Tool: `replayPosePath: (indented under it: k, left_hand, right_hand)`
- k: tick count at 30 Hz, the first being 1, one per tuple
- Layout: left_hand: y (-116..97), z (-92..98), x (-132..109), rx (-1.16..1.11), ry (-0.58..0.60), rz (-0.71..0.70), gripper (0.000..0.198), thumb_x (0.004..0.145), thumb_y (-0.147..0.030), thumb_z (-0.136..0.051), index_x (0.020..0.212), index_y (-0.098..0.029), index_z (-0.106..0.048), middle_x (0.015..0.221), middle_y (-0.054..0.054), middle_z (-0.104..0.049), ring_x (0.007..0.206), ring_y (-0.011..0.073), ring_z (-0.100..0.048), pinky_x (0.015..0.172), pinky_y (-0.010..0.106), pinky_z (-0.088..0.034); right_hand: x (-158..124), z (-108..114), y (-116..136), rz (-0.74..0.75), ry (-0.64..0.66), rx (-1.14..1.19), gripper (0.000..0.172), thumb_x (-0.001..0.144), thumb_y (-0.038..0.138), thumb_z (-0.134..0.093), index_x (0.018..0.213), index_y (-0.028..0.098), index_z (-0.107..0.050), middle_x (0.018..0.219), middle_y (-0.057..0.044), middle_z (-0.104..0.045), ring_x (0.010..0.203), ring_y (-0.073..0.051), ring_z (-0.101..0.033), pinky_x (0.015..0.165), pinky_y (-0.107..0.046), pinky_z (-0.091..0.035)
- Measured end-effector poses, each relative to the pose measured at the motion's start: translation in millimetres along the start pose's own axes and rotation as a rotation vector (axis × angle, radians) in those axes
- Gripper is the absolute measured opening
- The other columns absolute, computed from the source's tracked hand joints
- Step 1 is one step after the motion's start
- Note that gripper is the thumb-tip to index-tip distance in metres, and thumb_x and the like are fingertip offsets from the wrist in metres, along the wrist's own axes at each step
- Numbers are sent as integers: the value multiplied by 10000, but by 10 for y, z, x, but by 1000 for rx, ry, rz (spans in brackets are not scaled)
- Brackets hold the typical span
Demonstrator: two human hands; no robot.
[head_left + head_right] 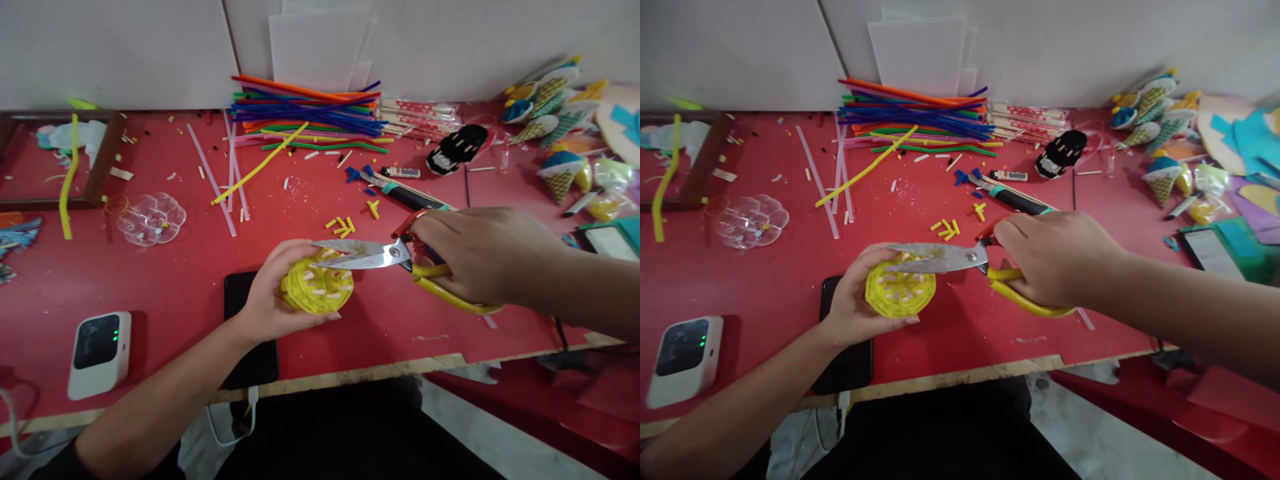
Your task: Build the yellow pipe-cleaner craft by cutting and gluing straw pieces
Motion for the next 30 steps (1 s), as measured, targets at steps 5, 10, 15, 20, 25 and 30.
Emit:
replayPosePath:
  k: [5, 10, 15, 20, 25, 30]
  left_hand:
    - [-13, -16, -8, 22, 35, -15, 909, 644, -404, -1021, 1448, -336, -603, 1368, 106, -657, 1302, 306, -636, 1123, 475, -547]
    - [-55, -34, 24, 58, 70, -5, 792, 640, -430, -1017, 1333, -289, -659, 1258, 104, -675, 1215, 292, -670, 1050, 443, -584]
    - [-86, -49, 43, 97, 95, -62, 798, 645, -413, -1014, 1337, -280, -637, 1241, 108, -679, 1174, 282, -682, 1004, 448, -606]
    - [-96, -61, 40, 92, 138, -76, 803, 634, -406, -1021, 1331, -270, -648, 1272, 118, -663, 1160, 281, -698, 957, 428, -625]
    - [-67, -84, 8, -13, 118, -36, 794, 645, -408, -1016, 1343, -297, -654, 1277, 96, -706, 1170, 273, -719, 1008, 411, -621]
    - [-2, -88, -31, -224, 66, 136, 743, 755, -333, -962, 1411, -356, -613, 1267, 53, -747, 1104, 229, -772, 920, 332, -671]
  right_hand:
    - [-15, 24, 29, 45, -30, -20, 295, 910, 517, -434, 808, 245, -487, 707, -53, -582, 598, -212, -525, 566, -310, -214]
    - [-64, 7, 40, 128, -199, -57, 249, 902, 474, -497, 818, 241, -527, 652, -36, -574, 544, -201, -502, 561, -307, -176]
    - [-152, 100, 72, 262, -489, -143, 162, 903, 348, -489, 808, 232, -549, 626, -27, -577, 492, -187, -497, 541, -287, -170]
    - [-190, 111, 62, 340, -586, -215, 183, 935, 284, -448, 824, 212, -573, 640, -39, -604, 477, -182, -519, 527, -275, -179]
    - [-127, 0, 44, 340, -489, -153, 229, 958, 353, -454, 817, 224, -579, 603, -31, -595, 460, -169, -478, 528, -283, -160]
    - [71, 16, -48, -47, -77, 71, 307, 881, 479, -614, 730, 251, -476, 610, -15, -550, 493, -143, -392, 505, -292, -186]
Point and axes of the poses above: each hand's wrist, its own x-axis towards the middle knuckle, its own z-axis out of the back of the hand, y = z × x, the point moved 5 cm from there along x, towards the middle knuckle
